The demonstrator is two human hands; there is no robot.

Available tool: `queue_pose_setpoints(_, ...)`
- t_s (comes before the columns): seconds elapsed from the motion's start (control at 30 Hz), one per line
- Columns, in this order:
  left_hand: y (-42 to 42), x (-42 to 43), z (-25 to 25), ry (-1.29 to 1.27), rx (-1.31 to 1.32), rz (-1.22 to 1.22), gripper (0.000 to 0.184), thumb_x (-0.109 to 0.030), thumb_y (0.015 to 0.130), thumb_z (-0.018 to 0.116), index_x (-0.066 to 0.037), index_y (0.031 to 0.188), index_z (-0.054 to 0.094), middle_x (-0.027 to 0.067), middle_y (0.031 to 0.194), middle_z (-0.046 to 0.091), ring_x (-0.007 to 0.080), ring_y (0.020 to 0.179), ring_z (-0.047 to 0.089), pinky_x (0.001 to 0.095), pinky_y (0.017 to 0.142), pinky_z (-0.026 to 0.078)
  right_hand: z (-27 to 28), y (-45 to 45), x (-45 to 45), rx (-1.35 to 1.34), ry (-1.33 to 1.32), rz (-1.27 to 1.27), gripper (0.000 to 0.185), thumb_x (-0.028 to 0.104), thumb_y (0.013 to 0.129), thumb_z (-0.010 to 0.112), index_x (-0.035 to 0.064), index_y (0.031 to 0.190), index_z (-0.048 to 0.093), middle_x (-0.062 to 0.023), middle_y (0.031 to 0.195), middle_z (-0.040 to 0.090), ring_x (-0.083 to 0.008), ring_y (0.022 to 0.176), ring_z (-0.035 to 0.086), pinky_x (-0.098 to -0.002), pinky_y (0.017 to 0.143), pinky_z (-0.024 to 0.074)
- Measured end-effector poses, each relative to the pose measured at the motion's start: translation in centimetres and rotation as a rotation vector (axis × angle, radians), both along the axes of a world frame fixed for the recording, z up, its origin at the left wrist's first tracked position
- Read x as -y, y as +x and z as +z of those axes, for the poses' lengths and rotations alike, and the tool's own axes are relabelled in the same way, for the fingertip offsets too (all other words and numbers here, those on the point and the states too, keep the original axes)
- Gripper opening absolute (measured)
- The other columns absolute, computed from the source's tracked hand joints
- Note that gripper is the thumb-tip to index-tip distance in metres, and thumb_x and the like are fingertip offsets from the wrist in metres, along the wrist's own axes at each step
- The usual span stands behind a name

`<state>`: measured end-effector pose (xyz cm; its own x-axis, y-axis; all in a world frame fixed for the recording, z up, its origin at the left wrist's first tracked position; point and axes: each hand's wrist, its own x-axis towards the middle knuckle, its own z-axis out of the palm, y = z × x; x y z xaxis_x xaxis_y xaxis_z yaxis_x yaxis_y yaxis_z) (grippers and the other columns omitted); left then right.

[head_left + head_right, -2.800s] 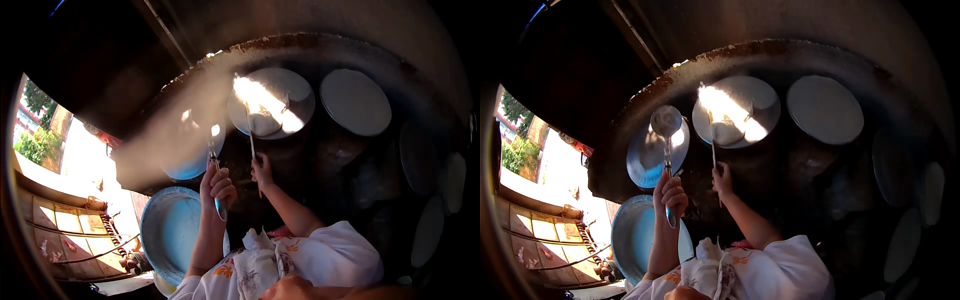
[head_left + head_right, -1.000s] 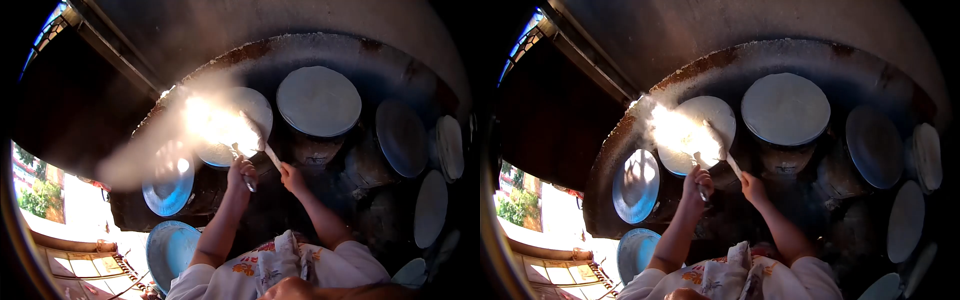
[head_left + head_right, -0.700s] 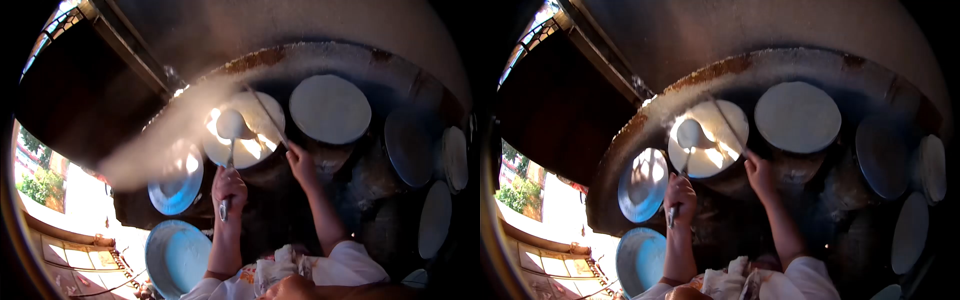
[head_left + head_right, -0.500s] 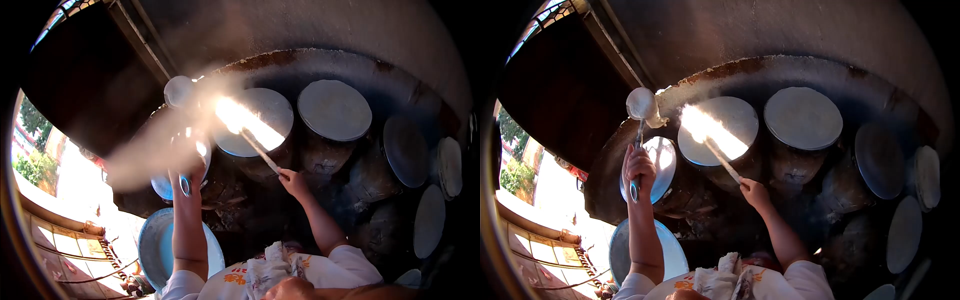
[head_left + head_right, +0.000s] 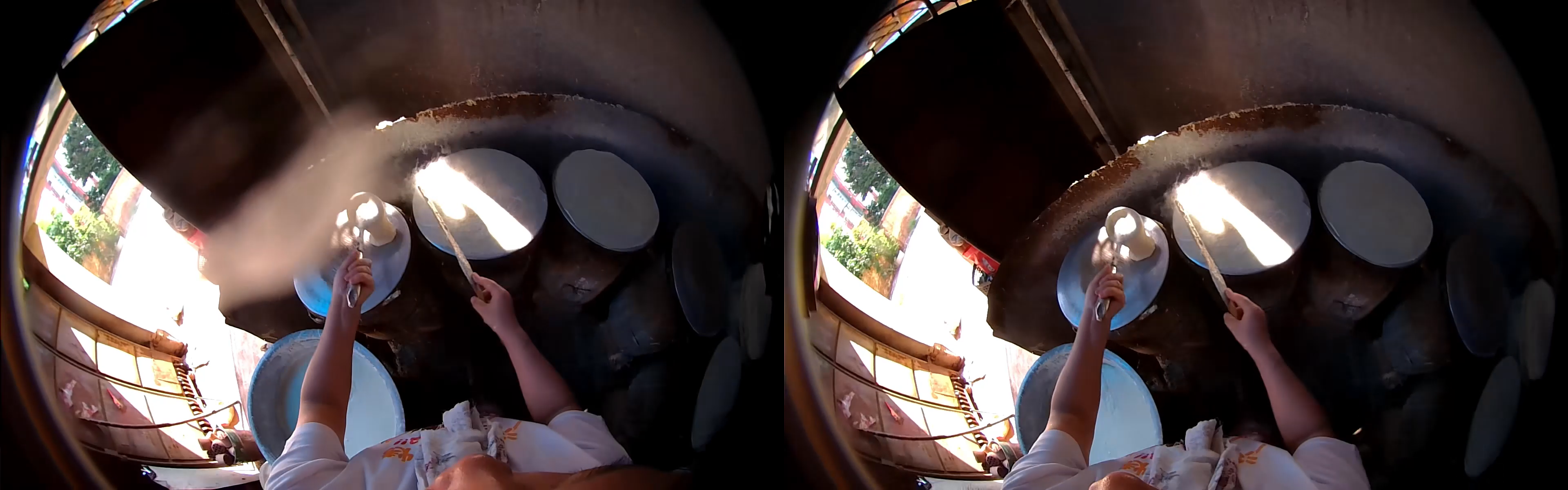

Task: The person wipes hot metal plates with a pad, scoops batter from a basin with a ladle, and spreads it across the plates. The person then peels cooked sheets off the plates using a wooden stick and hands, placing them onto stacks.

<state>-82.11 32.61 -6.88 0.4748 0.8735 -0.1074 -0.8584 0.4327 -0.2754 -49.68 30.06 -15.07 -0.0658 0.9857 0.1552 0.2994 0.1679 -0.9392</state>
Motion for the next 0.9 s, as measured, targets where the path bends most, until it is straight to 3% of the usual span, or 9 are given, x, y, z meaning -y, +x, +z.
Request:
queue_pose_setpoints(0.03, -0.1, -0.3, -1.1, -0.030, 0.032, -0.047, 0.039, -0.029, 0.098, 0.044, -0.009, 0.064, 0.041, -0.0018, 0.057, 0.039, 0.0071, 0.040, 0.039, 0.0215, 0.039, 0.034, -0.7, -2.7, -1.0, -0.036, 0.007, 0.019, 0.041, 0.001, 0.076, 0.062, 0.0023, 0.118, 0.060, -0.0114, 0.089, 0.064, -0.0177, 0.066, 0.061, -0.0304, 0.066, 0.0534)
queue_pose_setpoints(0.1, -0.1, -0.7, -2.0, -0.115, -0.076, -0.042, 0.037, -0.030, 0.099, 0.043, -0.010, 0.068, 0.041, -0.0017, 0.059, 0.038, 0.0074, 0.042, 0.038, 0.0221, 0.039, 0.032, 1.5, -7.6, -2.2, -0.309, -0.356, 0.039, 0.043, -0.002, 0.075, 0.059, 0.0012, 0.117, 0.060, -0.0090, 0.089, 0.057, -0.0181, 0.068, 0.060, -0.0287, 0.060, 0.0535)
queue_pose_setpoints(0.13, -0.5, -0.8, -2.6, -0.114, -0.115, -0.040, 0.032, -0.029, 0.099, 0.043, -0.010, 0.073, 0.043, -0.0019, 0.060, 0.038, 0.0075, 0.042, 0.037, 0.0223, 0.039, 0.031, -0.2, -10.0, -2.8, -0.399, -0.277, 0.005, 0.042, -0.003, 0.074, 0.058, 0.0003, 0.116, 0.061, -0.0078, 0.090, 0.051, -0.0191, 0.068, 0.058, -0.0283, 0.053, 0.0530)
queue_pose_setpoints(0.2, -1.3, -2.0, -3.5, -0.107, -0.189, -0.065, 0.024, -0.027, 0.099, 0.043, -0.011, 0.082, 0.048, -0.0024, 0.061, 0.038, 0.0076, 0.043, 0.037, 0.0228, 0.039, 0.030, -1.9, -12.9, -3.6, -0.269, -0.179, -0.025, 0.043, -0.005, 0.071, 0.059, -0.0010, 0.114, 0.060, -0.0119, 0.094, 0.052, -0.0231, 0.082, 0.057, -0.0302, 0.067, 0.0507)
queue_pose_setpoints(0.3, -2.3, -3.1, -3.4, -0.096, -0.604, -0.013, 0.014, -0.024, 0.096, 0.051, -0.014, 0.085, 0.052, -0.0034, 0.061, 0.038, 0.0053, 0.042, 0.036, 0.0209, 0.037, 0.029, -1.9, -16.4, -5.2, -0.103, -0.053, -0.063, 0.043, -0.007, 0.068, 0.059, -0.0013, 0.111, 0.061, -0.0144, 0.102, 0.051, -0.0258, 0.092, 0.054, -0.0310, 0.079, 0.0464)
queue_pose_setpoints(0.33, -2.7, -3.6, -3.4, -0.124, -0.717, -0.002, 0.005, -0.021, 0.094, 0.055, -0.026, 0.094, 0.054, -0.0046, 0.062, 0.037, 0.0042, 0.041, 0.033, 0.0198, 0.036, 0.027, -1.9, -17.3, -5.2, -0.068, -0.039, -0.070, 0.043, -0.008, 0.068, 0.059, -0.0011, 0.110, 0.062, -0.0147, 0.105, 0.050, -0.0259, 0.095, 0.054, -0.0306, 0.083, 0.0450)
queue_pose_setpoints(0.57, -5.1, -5.6, -2.2, -0.120, -1.267, 0.054, 0.030, -0.016, 0.094, 0.051, -0.035, 0.118, 0.047, -0.0054, 0.056, 0.031, 0.0046, 0.038, 0.027, 0.0225, 0.036, 0.027, 2.6, -16.5, -4.6, 0.395, -0.001, 0.066, 0.043, -0.006, 0.074, 0.053, -0.0006, 0.116, 0.057, -0.0162, 0.105, 0.050, -0.0346, 0.101, 0.050, -0.0382, 0.085, 0.0450)
queue_pose_setpoints(0.73, -6.8, -5.9, -3.0, -0.071, -1.662, 0.111, 0.060, -0.014, 0.092, 0.053, -0.028, 0.144, 0.027, -0.0028, 0.054, 0.037, 0.0060, 0.039, 0.033, 0.0249, 0.036, 0.031, 2.5, -20.3, -9.6, 0.481, 0.175, 0.054, 0.038, -0.002, 0.073, 0.054, 0.0013, 0.111, 0.059, -0.0121, 0.102, 0.053, -0.0332, 0.100, 0.051, -0.0398, 0.081, 0.0483)
queue_pose_setpoints(0.9, -9.6, -4.2, -3.5, 0.033, -1.826, 0.173, 0.059, -0.011, 0.091, 0.053, -0.013, 0.144, 0.028, -0.0003, 0.053, 0.038, 0.0094, 0.036, 0.035, 0.0266, 0.034, 0.031, 2.1, -18.6, -4.7, 0.399, 0.221, 0.118, 0.031, -0.002, 0.072, 0.059, -0.0002, 0.102, 0.063, -0.0118, 0.100, 0.056, -0.0315, 0.094, 0.055, -0.0391, 0.077, 0.0488)
